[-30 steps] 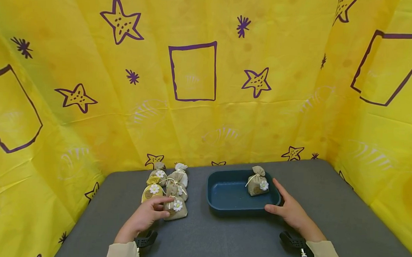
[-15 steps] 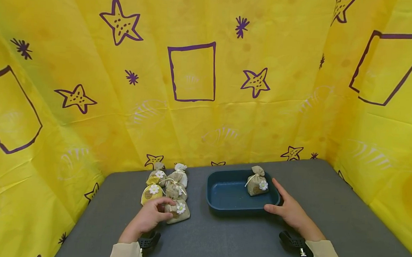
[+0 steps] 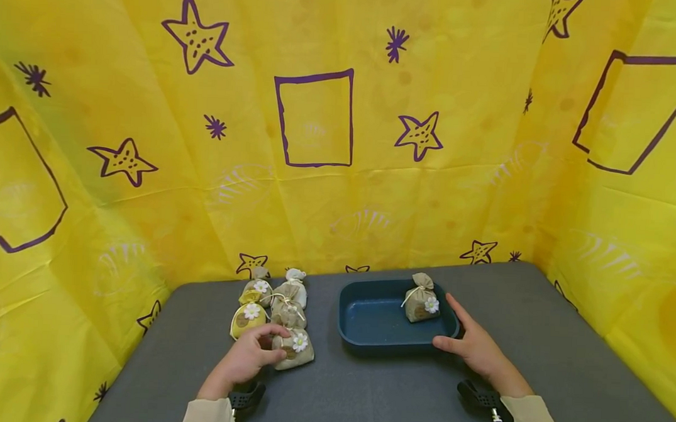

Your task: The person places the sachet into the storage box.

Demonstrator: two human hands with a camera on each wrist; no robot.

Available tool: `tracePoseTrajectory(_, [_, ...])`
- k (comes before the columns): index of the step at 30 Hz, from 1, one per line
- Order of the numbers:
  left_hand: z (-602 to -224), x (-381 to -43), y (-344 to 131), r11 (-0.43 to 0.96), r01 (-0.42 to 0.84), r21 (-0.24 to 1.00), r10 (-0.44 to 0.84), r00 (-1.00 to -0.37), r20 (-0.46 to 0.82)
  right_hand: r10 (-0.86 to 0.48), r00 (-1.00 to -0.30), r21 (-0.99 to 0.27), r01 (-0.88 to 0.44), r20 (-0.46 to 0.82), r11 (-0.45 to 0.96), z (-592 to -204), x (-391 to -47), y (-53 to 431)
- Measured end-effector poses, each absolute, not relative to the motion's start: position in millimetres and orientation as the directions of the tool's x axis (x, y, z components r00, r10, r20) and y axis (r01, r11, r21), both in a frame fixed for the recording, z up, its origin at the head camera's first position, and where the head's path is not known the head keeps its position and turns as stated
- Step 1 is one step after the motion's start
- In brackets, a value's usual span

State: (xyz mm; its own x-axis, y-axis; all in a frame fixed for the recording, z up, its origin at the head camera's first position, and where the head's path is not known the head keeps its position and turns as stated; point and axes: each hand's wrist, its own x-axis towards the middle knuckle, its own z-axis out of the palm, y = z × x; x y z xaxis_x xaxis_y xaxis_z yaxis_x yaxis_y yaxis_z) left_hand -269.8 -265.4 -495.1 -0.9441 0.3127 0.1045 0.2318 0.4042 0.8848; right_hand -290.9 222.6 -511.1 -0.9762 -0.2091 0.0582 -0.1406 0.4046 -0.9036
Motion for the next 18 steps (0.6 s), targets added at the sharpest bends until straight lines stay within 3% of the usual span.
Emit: tracePoseTrajectory(18, [-485, -271, -248, 0.216, 0.146, 0.965, 0.219, -0.971, 0.098, -0.203, -0.975, -0.893, -0.166, 0.087, 0.418, -508, -288, 221])
